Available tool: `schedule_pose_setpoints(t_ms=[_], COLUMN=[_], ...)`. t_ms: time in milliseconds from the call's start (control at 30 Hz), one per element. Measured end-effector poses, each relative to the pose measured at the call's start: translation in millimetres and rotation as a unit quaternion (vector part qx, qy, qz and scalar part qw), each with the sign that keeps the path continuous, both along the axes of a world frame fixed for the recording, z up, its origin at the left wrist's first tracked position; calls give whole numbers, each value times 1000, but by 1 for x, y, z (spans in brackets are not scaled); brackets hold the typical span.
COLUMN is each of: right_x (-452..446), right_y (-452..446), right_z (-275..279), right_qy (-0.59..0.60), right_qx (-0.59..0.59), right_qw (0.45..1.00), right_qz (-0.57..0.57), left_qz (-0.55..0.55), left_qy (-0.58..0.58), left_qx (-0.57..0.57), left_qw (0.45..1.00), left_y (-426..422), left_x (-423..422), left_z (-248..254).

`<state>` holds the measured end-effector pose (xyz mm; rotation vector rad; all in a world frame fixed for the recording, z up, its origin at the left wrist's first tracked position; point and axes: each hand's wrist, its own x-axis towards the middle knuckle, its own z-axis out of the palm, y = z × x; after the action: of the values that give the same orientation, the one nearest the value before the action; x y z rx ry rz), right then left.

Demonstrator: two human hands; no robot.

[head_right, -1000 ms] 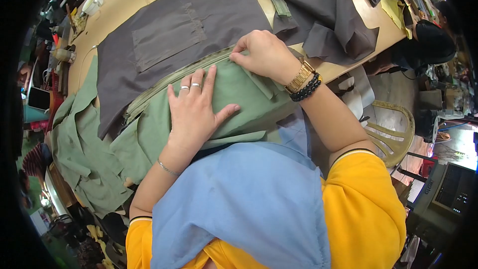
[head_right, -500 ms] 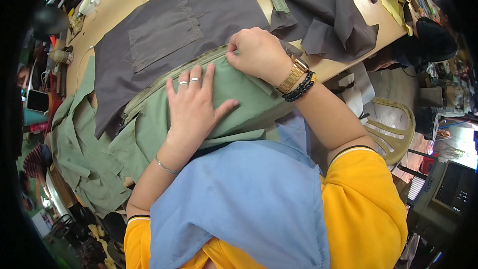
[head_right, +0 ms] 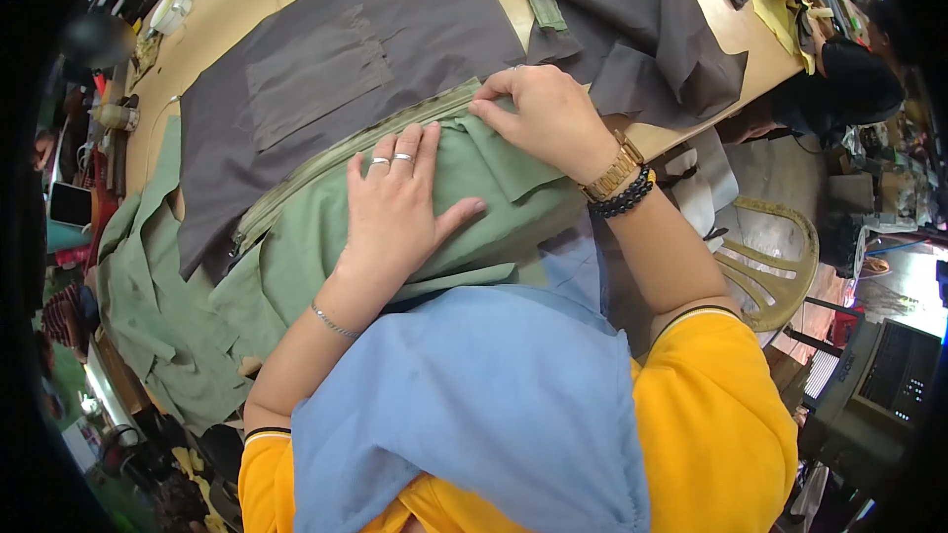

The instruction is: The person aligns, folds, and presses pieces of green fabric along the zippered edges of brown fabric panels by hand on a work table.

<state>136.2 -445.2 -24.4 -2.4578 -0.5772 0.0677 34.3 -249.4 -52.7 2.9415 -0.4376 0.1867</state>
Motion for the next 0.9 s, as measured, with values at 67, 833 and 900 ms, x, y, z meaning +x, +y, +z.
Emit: schedule_pose_setpoints(t_ms=[67, 833, 900], right_x=[0, 13, 15], right_y=[-2, -16, -17], right_z=[-2, -16, -16], right_qy=[3, 39, 53], right_qx=[5, 83, 84], right_qw=[1000, 996, 995], right_qz=[-9, 0, 15], left_qz=[-1, -15, -16], left_qy=[-4, -19, -19], left_qx=[3, 15, 13], left_qw=[1000, 1000, 1000], left_y=[0, -2, -1], left_x=[0, 8, 8], left_z=[0, 5, 5])
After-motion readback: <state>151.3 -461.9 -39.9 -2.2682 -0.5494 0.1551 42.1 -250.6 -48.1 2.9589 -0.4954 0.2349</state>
